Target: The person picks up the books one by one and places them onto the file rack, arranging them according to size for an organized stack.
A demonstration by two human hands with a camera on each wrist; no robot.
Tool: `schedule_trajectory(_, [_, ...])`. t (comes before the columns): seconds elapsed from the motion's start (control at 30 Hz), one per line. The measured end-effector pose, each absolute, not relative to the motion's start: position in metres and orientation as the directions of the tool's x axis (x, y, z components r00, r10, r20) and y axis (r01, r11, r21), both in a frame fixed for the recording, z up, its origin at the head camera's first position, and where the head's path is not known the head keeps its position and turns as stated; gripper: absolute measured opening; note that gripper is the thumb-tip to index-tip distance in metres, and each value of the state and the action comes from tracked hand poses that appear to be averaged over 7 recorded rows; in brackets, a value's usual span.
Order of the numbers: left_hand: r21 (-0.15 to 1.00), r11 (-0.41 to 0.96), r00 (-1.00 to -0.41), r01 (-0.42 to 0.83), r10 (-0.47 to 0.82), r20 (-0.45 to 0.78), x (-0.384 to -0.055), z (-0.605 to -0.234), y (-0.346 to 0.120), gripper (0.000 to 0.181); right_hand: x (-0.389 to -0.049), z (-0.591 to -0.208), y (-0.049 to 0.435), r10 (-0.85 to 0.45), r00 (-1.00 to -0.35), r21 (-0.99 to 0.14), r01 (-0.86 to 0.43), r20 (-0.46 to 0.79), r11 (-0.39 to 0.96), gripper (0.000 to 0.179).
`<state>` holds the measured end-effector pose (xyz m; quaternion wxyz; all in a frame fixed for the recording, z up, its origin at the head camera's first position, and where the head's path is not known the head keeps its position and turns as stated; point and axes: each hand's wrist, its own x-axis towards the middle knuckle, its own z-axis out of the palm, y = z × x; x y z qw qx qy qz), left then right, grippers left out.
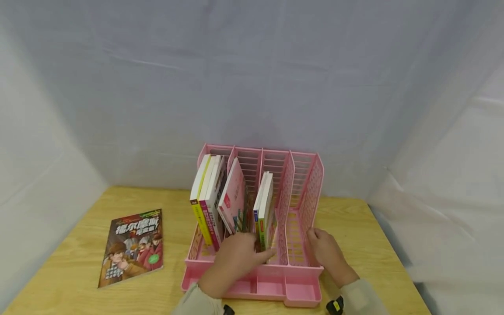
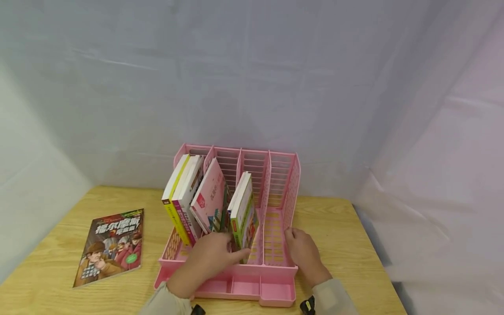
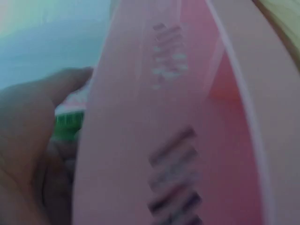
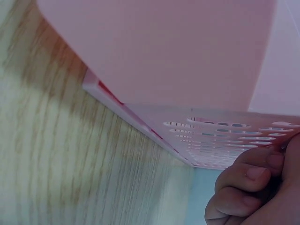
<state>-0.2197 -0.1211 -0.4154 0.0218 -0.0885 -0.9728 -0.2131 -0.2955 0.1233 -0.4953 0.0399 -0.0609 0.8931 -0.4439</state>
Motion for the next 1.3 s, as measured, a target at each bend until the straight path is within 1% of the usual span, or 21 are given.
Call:
schedule_trajectory(0.03, [0.392, 0.904, -0.985, 0.171, 0.159, 0.063, -0.222, -0.414, -0.118, 0.066, -0.296, -0.496, 0.124, -0.143, -0.990, -0.797, -0.072, -0.019, 0.600, 0.055])
schedule_trajectory(0.1, [0.353, 0.917, -0.983, 0.184, 0.170, 0.072, -0.227, -0.413, -0.112, 0.069, -0.296, -0.495, 0.123, -0.144, -0.989, -0.796, -0.073, -0.017, 0.600, 0.056])
schedule_trajectory(0.27, [0.290, 0.934, -0.972, 0.208, 0.163, 0.169, -0.231, -0.417, -0.105, 0.063, -0.294, -0.494, 0.120, -0.161, -0.986, -0.804, -0.070, -0.032, 0.591, 0.057])
schedule_trajectory(0.4, [0.304, 0.937, -0.972, 0.170, 0.107, 0.211, -0.226, -0.424, -0.103, 0.066, -0.294, -0.493, 0.120, -0.165, -0.986, -0.805, -0.068, -0.038, 0.589, 0.057])
schedule_trajectory(0.6, [0.248, 0.956, -0.966, 0.157, 0.096, 0.240, -0.228, -0.424, -0.104, 0.069, -0.298, -0.488, 0.120, -0.153, -0.988, -0.796, -0.081, -0.015, 0.600, 0.055])
schedule_trajectory(0.77, [0.307, 0.940, -0.977, 0.151, 0.094, 0.191, -0.231, -0.422, -0.107, 0.070, -0.297, -0.487, 0.121, -0.159, -0.987, -0.797, -0.071, -0.032, 0.599, 0.055])
schedule_trajectory(0.87, [0.316, 0.935, -0.970, 0.161, 0.091, 0.227, -0.232, -0.421, -0.108, 0.066, -0.298, -0.485, 0.122, -0.152, -0.988, -0.801, -0.068, -0.029, 0.594, 0.055])
schedule_trajectory(0.97, [0.301, 0.940, -0.959, 0.161, 0.077, 0.272, -0.234, -0.418, -0.109, 0.064, -0.299, -0.483, 0.123, -0.149, -0.989, -0.806, -0.067, -0.026, 0.589, 0.055])
schedule_trajectory(1.0, [0.292, 0.943, -0.958, 0.162, 0.079, 0.276, -0.235, -0.416, -0.109, 0.064, -0.299, -0.482, 0.123, -0.150, -0.988, -0.806, -0.068, -0.026, 0.587, 0.055])
schedule_trajectory(1.1, [0.315, 0.932, -0.961, 0.181, 0.099, 0.259, -0.231, -0.410, -0.112, 0.065, -0.300, -0.483, 0.125, -0.156, -0.987, -0.808, -0.068, -0.030, 0.585, 0.055])
schedule_trajectory(1.2, [0.380, 0.893, -0.950, 0.241, 0.136, 0.282, -0.220, -0.396, -0.121, 0.064, -0.301, -0.487, 0.127, -0.153, -0.988, -0.803, -0.064, -0.035, 0.592, 0.055])
schedule_trajectory(1.3, [0.472, 0.834, -0.938, 0.284, 0.139, 0.319, -0.203, -0.372, -0.145, 0.057, -0.300, -0.491, 0.130, -0.140, -0.990, -0.790, -0.058, -0.036, 0.611, 0.054])
